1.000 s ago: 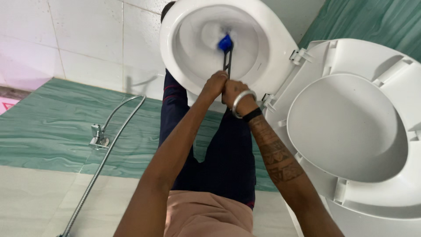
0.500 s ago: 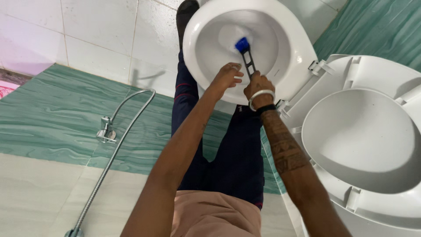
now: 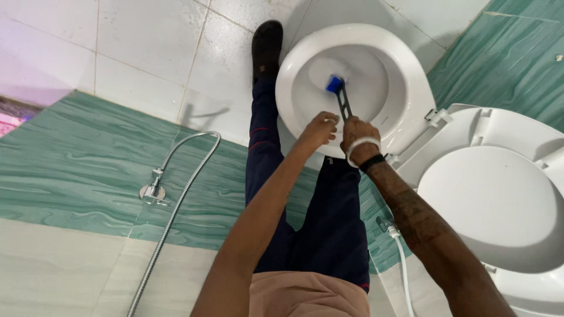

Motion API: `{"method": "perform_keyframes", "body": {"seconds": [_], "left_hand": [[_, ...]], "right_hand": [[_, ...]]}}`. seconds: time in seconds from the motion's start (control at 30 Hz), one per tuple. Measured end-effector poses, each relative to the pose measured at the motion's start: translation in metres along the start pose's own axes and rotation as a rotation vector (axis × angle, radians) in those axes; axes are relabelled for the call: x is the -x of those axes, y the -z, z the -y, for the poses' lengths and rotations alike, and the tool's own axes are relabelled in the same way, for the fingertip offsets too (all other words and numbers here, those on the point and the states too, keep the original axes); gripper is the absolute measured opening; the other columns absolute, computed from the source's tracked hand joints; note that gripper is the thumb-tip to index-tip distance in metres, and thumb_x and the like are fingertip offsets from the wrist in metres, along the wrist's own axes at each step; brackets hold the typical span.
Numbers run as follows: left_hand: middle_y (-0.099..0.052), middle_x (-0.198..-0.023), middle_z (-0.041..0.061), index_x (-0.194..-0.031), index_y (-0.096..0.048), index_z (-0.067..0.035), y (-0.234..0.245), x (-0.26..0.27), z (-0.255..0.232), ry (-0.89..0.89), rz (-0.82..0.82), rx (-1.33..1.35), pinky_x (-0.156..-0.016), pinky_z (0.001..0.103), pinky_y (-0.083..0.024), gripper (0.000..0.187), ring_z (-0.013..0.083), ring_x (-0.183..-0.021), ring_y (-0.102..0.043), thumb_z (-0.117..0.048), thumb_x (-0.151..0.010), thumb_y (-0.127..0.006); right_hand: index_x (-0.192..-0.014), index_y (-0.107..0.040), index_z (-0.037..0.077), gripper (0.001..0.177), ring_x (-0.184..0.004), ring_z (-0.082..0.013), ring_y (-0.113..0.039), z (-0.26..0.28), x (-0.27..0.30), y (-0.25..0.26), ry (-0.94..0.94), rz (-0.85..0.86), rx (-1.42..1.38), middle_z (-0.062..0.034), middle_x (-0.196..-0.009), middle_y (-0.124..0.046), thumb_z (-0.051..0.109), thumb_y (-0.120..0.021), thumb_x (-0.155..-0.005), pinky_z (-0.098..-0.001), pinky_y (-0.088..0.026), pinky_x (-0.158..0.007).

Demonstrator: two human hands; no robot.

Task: The person cleans the inside of a toilet bowl by hand using a blue brush.

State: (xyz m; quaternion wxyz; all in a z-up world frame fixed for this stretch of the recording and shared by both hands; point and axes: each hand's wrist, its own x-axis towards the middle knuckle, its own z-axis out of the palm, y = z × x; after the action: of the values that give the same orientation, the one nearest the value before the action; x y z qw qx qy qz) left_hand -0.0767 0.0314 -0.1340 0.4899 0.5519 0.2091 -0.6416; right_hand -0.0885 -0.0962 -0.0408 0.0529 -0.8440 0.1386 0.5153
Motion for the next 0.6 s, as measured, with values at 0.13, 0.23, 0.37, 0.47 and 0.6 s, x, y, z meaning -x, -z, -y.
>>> {"method": "perform_keyframes", "body": {"seconds": [0.13,0.23,0.37,0.47,0.6], "left_hand": [[-0.068,-0.098,0.011,-0.132,-0.056,-0.006,-0.014,0.029,0.008,0.099,0.066,0.113,-0.07,0.033,-0.056,0.05,0.0201,-0.08,-0.068,-0.042,-0.097,-0.056],[-0.07,-0.095,0.016,-0.134,-0.055,-0.004,-0.026,0.045,-0.016,0.006,0.01,0.142,-0.071,0.035,-0.055,0.052,0.0233,-0.082,-0.068,-0.04,-0.096,-0.057],[-0.072,-0.099,0.018,-0.136,-0.053,-0.003,-0.021,0.077,-0.047,-0.03,-0.108,-0.094,-0.081,0.037,-0.052,0.052,0.0303,-0.093,-0.07,-0.039,-0.099,-0.058],[-0.071,-0.113,0.015,-0.144,-0.045,-0.009,-0.006,0.088,-0.059,-0.159,-0.148,-0.232,-0.091,0.041,-0.052,0.052,0.0303,-0.106,-0.069,-0.022,-0.095,-0.058],[-0.062,-0.136,0.011,-0.142,-0.052,-0.019,-0.012,0.073,-0.073,-0.402,-0.193,-0.571,-0.094,0.045,-0.054,0.055,0.031,-0.119,-0.065,-0.005,-0.09,-0.058]], "right_hand": [[-0.109,-0.056,-0.007,0.036,-0.073,-0.038,-0.072,0.011,0.044,-0.014,0.007,-0.078,-0.127,-0.0231,-0.089,-0.071,0.01,-0.071,-0.082,-0.0462,-0.059,-0.06],[-0.107,-0.058,-0.004,0.027,-0.065,-0.0382,-0.07,0.018,0.074,0.008,0.089,-0.261,-0.252,-0.0224,-0.085,-0.071,0.005,-0.067,-0.084,-0.0463,-0.057,-0.054],[-0.11,-0.059,-0.002,0.027,-0.064,-0.0374,-0.069,0.023,0.094,0.041,0.158,-0.408,-0.298,-0.0198,-0.087,-0.072,0.001,-0.063,-0.084,-0.0451,-0.055,-0.052],[-0.116,-0.059,-0.002,0.032,-0.066,-0.0371,-0.069,0.019,0.083,0.041,0.206,-0.423,-0.341,-0.0187,-0.088,-0.071,0.0,-0.062,-0.084,-0.0456,-0.055,-0.054],[-0.116,-0.062,0.004,0.042,-0.071,-0.0394,-0.071,0.001,0.029,0.019,0.208,-0.385,-0.187,-0.0186,-0.093,-0.073,0.006,-0.07,-0.074,-0.0483,-0.057,-0.058]]}}
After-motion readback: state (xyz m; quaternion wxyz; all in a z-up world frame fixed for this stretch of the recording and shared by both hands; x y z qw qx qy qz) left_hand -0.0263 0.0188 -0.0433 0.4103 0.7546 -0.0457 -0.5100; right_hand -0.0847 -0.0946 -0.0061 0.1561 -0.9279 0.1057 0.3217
